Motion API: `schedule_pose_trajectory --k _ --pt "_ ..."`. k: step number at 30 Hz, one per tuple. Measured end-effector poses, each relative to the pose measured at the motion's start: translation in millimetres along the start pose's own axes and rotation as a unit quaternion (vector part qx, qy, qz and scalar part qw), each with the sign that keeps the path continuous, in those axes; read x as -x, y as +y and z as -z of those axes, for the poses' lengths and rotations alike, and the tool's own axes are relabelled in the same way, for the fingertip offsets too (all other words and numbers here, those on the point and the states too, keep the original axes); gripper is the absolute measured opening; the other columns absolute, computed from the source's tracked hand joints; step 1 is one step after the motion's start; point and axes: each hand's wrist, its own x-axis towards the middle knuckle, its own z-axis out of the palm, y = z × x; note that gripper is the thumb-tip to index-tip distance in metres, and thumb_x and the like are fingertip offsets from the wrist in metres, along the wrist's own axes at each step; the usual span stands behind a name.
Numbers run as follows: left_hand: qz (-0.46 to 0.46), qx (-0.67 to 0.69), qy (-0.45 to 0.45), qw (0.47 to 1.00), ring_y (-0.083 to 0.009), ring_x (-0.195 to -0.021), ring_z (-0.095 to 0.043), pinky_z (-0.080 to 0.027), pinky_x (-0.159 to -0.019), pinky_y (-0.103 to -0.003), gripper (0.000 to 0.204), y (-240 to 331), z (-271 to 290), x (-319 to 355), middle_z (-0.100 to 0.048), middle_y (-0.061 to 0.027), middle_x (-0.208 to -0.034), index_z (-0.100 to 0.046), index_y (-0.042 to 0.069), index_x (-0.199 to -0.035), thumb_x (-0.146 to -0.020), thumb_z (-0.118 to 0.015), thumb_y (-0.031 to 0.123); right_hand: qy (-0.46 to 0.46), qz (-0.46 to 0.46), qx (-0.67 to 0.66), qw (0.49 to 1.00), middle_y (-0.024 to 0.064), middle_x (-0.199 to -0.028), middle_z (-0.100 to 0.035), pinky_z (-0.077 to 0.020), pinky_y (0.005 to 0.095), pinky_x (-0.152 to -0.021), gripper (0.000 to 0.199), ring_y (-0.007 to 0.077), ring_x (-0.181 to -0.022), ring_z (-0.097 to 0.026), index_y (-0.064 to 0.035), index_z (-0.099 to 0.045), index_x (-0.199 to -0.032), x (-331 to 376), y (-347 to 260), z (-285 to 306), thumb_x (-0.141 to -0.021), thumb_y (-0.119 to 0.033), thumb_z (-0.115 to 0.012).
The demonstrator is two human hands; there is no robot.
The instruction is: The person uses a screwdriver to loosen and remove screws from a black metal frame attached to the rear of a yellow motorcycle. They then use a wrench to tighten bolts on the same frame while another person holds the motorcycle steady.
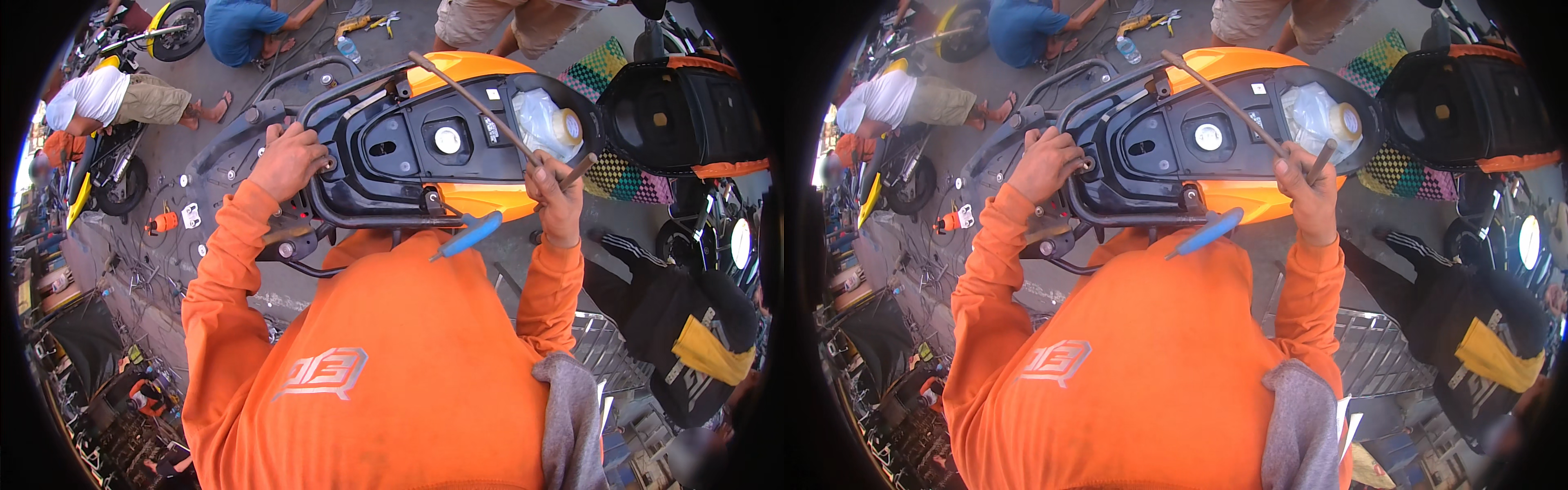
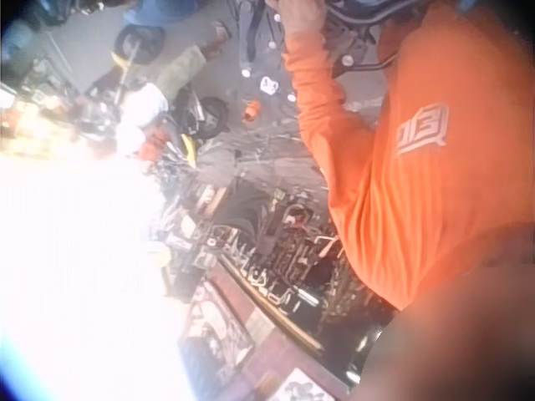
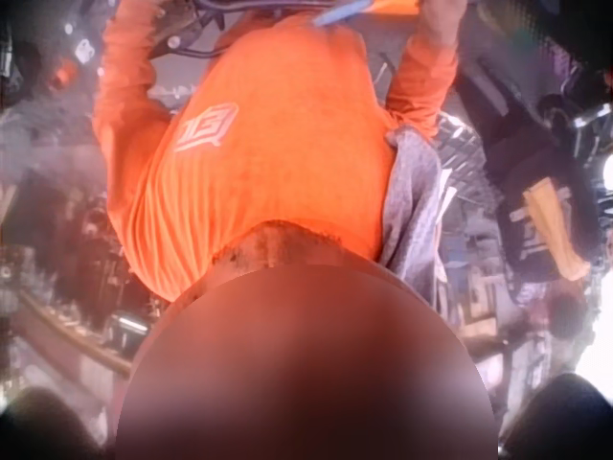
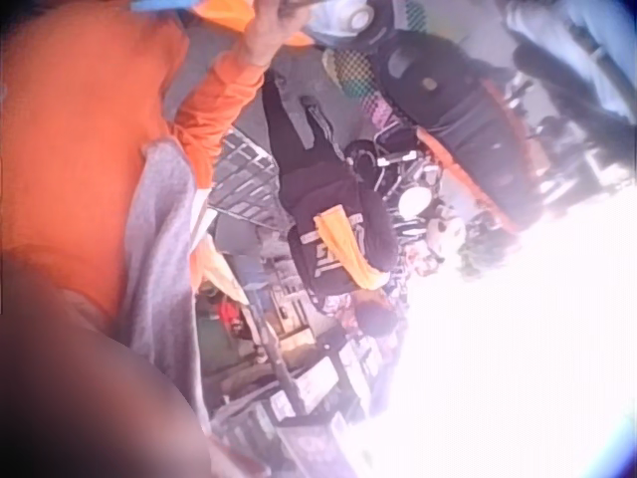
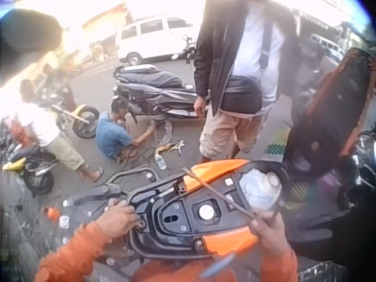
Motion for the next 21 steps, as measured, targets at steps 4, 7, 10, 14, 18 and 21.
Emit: schedule_pose_trajectory --k 4,7,10,14,18,21 --pt "-0.023 -0.019 -0.008 1.000 -0.0225 -0.096 -0.055 -0.034 -0.086 -0.040 0.013 -3.5 -3.3 -7.0 -0.060 -0.0023 -0.090 -0.075 0.010 -0.095 -0.087 -0.070 0.020 0.023 0.018 0.015 0.999 0.0015 -0.073 -0.046 -0.0249 0.0253 -0.053 0.042 0.0071 -0.061 -0.037 -0.0068 -0.045 -0.065 9.2 2.8 -2.8 -0.097 -0.020 -0.068" --pt "-0.020 -0.017 -0.040 0.999 -0.0231 -0.099 -0.056 -0.036 -0.088 -0.043 0.012 -9.3 -4.8 -12.8 -0.061 -0.0029 -0.087 -0.076 0.012 -0.089 -0.086 -0.070 0.023 0.036 0.019 -0.006 0.999 0.0021 -0.072 -0.046 -0.0250 0.0253 -0.053 0.041 0.0074 -0.061 -0.037 -0.0069 -0.045 -0.065 16.3 5.8 -5.3 -0.096 -0.021 -0.068" --pt "-0.041 -0.018 -0.061 0.997 -0.0226 -0.096 -0.056 -0.035 -0.086 -0.041 0.012 -11.8 -5.6 -16.9 -0.060 -0.0030 -0.087 -0.074 0.010 -0.089 -0.085 -0.071 0.022 0.044 0.014 -0.001 0.999 0.0023 -0.072 -0.046 -0.0250 0.0253 -0.053 0.041 0.0079 -0.062 -0.038 -0.0070 -0.046 -0.065 24.1 8.4 -6.1 -0.096 -0.023 -0.069" --pt "-0.055 -0.050 -0.081 0.994 -0.0227 -0.096 -0.057 -0.036 -0.087 -0.041 0.015 -3.6 -9.7 -19.7 -0.062 -0.0041 -0.084 -0.074 0.009 -0.082 -0.083 -0.072 0.024 0.051 0.008 0.024 0.998 0.0023 -0.071 -0.046 -0.0252 0.0255 -0.053 0.041 0.0085 -0.062 -0.038 -0.0068 -0.047 -0.065 34.7 10.8 -5.1 -0.095 -0.023 -0.070" --pt "0.005 -0.080 -0.085 0.993 -0.0238 -0.095 -0.059 -0.037 -0.088 -0.043 0.019 8.0 -12.6 -21.0 -0.064 -0.0051 -0.082 -0.074 0.008 -0.080 -0.082 -0.074 0.027 0.032 0.030 0.048 0.998 0.0039 -0.077 -0.042 -0.0240 0.0241 -0.050 0.041 0.0075 -0.057 -0.036 -0.0031 -0.045 -0.071 40.1 11.5 -3.7 -0.098 -0.026 -0.066" --pt "0.060 -0.089 -0.074 0.991 -0.0252 -0.099 -0.060 -0.037 -0.091 -0.046 0.021 18.6 -18.0 -20.8 -0.067 -0.0056 -0.087 -0.076 0.008 -0.082 -0.083 -0.074 0.028 0.030 0.057 0.046 0.997 0.0046 -0.077 -0.042 -0.0253 0.0243 -0.050 0.040 0.0078 -0.058 -0.036 -0.0027 -0.046 -0.072 42.6 10.3 -4.3 -0.098 -0.025 -0.067"
